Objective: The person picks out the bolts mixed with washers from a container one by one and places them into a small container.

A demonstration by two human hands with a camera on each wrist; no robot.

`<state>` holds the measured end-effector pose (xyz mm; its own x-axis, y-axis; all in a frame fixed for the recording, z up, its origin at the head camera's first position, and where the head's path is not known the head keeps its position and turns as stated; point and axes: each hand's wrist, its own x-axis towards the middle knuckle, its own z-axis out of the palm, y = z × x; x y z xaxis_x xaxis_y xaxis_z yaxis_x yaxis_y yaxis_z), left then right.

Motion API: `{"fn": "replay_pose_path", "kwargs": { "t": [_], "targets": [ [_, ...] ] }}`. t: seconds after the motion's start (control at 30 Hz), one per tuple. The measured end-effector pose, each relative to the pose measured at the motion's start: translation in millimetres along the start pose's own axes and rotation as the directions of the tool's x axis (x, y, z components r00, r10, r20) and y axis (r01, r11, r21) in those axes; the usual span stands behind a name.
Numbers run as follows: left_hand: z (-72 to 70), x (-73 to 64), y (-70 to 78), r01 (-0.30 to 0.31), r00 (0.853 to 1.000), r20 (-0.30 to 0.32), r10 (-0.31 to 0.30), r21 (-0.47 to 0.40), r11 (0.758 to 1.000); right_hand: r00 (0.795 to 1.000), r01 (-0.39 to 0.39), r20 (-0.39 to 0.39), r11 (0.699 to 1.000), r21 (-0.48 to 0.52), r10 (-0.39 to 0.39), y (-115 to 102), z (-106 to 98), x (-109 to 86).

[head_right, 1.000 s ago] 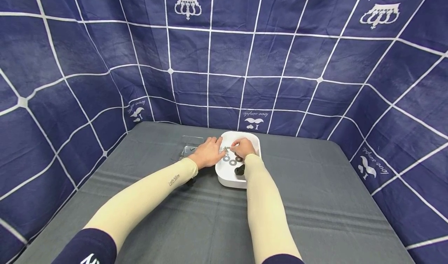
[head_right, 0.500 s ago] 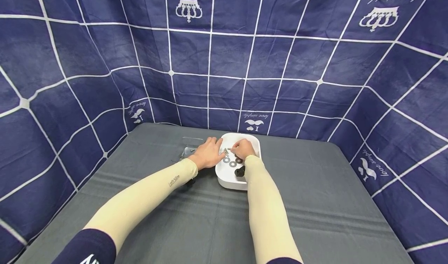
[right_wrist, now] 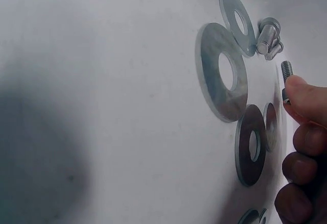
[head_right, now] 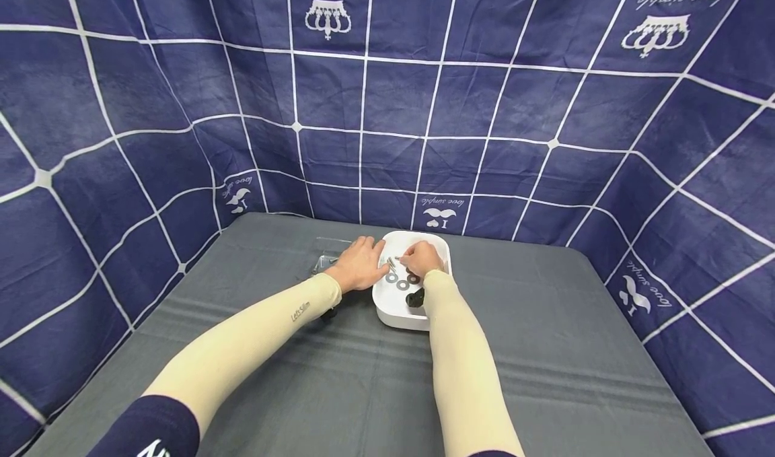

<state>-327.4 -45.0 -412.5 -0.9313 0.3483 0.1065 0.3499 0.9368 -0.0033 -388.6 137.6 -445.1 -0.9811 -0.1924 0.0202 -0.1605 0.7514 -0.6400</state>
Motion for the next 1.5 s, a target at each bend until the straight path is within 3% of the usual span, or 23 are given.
{"fn": "replay_pose_path", "kwargs": {
  "t": [0.27,0.43,0.67,1.0,1.33,1.5],
  "targets": [
    [0.3,1.4,-1.7,-0.021,1.000,-0.013,0.021,0.012,1.000,0.999,0.034,-0.036,0.999,-0.036,-0.036,-3.3,-7.1,-2.1],
    [0.6,2.5,-3.4,-0.010,1.000,0.010,0.010,0.008,1.000,0.999,0.039,-0.027,0.998,-0.040,-0.040,-7.3,-11.7,-1.2],
    [-0.7,1.3,-5.8,-0.029,1.000,-0.011,0.029,-0.006,1.000,0.994,0.109,-0.023,0.990,-0.085,-0.111,-10.1,-17.1,3.7],
    [-6.5,-0.9,-14.0,-0.063,0.998,-0.028,0.063,-0.013,0.998,0.992,0.124,-0.014,0.989,-0.083,-0.125,-24.6,-25.6,4.6],
    [-11.1,-5.1,-26.6,-0.056,0.997,-0.063,0.054,-0.037,0.998,0.984,0.181,0.006,0.983,-0.029,-0.181,-39.5,-32.4,5.3],
    [-13.4,-9.2,-35.5,-0.025,0.996,-0.087,0.021,-0.048,0.999,0.981,0.195,0.009,0.981,-0.005,-0.195,-46.9,-35.3,5.4]
  ]
}}
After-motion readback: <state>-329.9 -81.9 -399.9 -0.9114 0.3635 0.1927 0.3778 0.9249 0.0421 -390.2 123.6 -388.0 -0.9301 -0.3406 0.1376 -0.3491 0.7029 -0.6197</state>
